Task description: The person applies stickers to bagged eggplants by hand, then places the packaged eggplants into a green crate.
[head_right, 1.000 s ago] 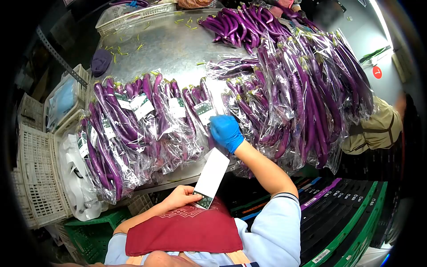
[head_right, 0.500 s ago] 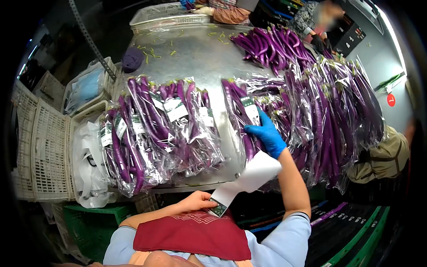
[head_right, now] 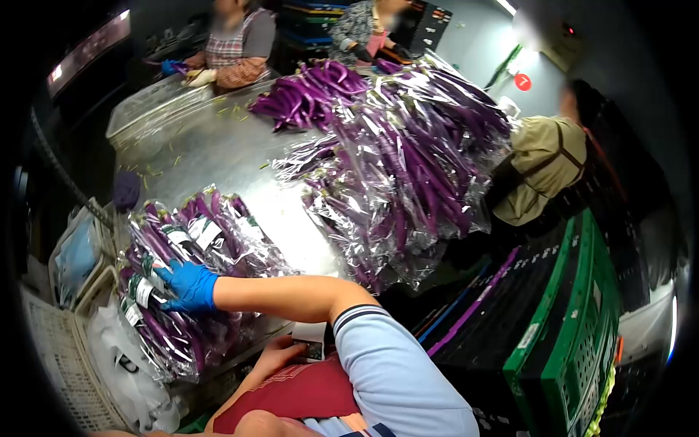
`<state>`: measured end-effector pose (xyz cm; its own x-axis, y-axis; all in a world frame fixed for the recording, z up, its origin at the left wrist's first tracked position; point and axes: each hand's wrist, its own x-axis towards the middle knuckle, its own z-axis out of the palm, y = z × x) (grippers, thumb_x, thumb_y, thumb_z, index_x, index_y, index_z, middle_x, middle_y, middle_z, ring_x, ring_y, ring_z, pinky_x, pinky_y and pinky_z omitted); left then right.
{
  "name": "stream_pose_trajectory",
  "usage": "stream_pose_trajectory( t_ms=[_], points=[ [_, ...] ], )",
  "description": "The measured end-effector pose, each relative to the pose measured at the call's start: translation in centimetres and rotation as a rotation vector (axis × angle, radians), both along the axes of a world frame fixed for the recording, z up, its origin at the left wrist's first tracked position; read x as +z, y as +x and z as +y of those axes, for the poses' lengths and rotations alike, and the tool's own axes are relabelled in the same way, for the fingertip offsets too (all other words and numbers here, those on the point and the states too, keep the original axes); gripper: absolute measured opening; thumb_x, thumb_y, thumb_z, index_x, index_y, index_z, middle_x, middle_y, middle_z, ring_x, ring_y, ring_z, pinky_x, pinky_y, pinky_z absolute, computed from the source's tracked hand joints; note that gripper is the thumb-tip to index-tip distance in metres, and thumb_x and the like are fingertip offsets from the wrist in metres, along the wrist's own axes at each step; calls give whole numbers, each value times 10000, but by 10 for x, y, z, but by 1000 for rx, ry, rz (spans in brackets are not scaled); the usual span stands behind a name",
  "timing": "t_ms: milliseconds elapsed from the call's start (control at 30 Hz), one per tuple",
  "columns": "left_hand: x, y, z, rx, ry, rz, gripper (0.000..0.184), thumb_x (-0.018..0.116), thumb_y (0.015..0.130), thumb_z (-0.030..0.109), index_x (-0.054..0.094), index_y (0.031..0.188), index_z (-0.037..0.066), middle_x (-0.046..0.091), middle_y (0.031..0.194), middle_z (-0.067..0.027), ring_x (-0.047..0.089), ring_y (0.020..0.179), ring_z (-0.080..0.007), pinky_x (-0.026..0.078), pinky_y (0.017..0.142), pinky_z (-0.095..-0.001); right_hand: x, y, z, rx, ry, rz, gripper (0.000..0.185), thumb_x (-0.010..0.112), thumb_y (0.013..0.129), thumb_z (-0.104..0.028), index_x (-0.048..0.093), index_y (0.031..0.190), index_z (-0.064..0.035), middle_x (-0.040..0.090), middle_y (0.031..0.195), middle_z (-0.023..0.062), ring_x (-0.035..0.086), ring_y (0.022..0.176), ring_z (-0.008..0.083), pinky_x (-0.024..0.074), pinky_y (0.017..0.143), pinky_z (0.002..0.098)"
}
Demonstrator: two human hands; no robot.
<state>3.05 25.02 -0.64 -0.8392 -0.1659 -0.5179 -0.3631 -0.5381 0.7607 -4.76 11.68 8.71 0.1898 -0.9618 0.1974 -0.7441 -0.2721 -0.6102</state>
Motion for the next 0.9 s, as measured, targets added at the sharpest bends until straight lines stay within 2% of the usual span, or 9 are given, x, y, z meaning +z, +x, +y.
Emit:
stream_pose_trajectory(
  t_ms=[133, 200, 300, 333, 400, 600, 667, 767, 900],
  points=[
    [8, 2, -1, 18, 75, 35, 227, 574, 798, 105, 565, 940, -72, 607, 825, -96, 575, 710, -127, 463, 623, -233, 39, -111, 46, -174, -205, -20, 644, 584, 764, -387, 352, 1251, -36, 402, 1224, 229, 450, 1077, 344, 366, 895, 368],
    [-3, 2, -2, 28, 135, 40, 209, 573, 800, 82, 566, 938, -75, 607, 834, -93, 577, 725, -135, 470, 648, -241, 68, -218, 74, -407, -383, 264, 502, 626, 696, -224, 468, 1135, -40, 498, 1053, 194, 487, 980, 300, 378, 871, 355],
    [-3, -5, -2, 49, 234, 22, 202, 566, 803, 76, 556, 942, -70, 604, 843, -109, 584, 732, -148, 481, 647, -252, 92, -369, 158, -1177, -646, 811, 576, 604, 665, -321, 444, 1161, -75, 454, 1124, 197, 359, 1110, 325, 286, 921, 469],
    [-4, -8, 0, 46, 256, 29, 203, 564, 803, 75, 553, 947, -69, 603, 844, -110, 585, 731, -150, 482, 645, -253, 100, -372, 190, -1526, -277, 1001, 673, 619, 641, -379, 399, 1199, -76, 440, 1168, 196, 402, 1099, 320, 292, 922, 475],
    [-4, -15, 0, 43, 296, 36, 206, 561, 805, 74, 547, 956, -66, 602, 846, -113, 586, 730, -154, 486, 641, -256, 91, -430, 240, -1428, 291, 369, 630, 662, 613, -438, 524, 1079, -38, 515, 1086, 229, 524, 971, 351, 390, 853, 395],
    [8, -28, 1, -22, 269, 5, 205, 555, 814, 97, 553, 959, -48, 601, 847, -95, 579, 720, -136, 475, 618, -232, 118, -406, 235, -1192, -341, 789, 332, 677, 676, -310, 528, 774, -30, 517, 839, 170, 541, 726, 355, 438, 639, 414],
    [-1, -33, -1, -136, 80, -33, 219, 554, 819, 125, 557, 964, -39, 599, 854, -78, 569, 724, -117, 460, 621, -222, 149, -383, 220, -1097, -500, 734, 339, 681, 678, -280, 540, 821, -7, 545, 823, 175, 548, 717, 345, 443, 646, 386],
    [6, -34, 6, -110, 38, 103, 253, 549, 829, 174, 555, 989, -22, 592, 867, -49, 545, 776, -92, 438, 681, -232, 196, -332, 187, -729, -284, -102, 297, 629, 769, -244, 574, 925, 3, 607, 801, 59, 546, 697, 142, 436, 638, 286],
    [8, -37, 13, -81, 185, 170, 279, 526, 847, 185, 524, 1050, -8, 587, 904, -39, 543, 789, -92, 439, 678, -233, 131, -286, 114, -561, -80, -381, 298, 602, 793, -266, 578, 938, -7, 569, 796, 13, 479, 665, 79, 400, 568, 214]
  ],
)
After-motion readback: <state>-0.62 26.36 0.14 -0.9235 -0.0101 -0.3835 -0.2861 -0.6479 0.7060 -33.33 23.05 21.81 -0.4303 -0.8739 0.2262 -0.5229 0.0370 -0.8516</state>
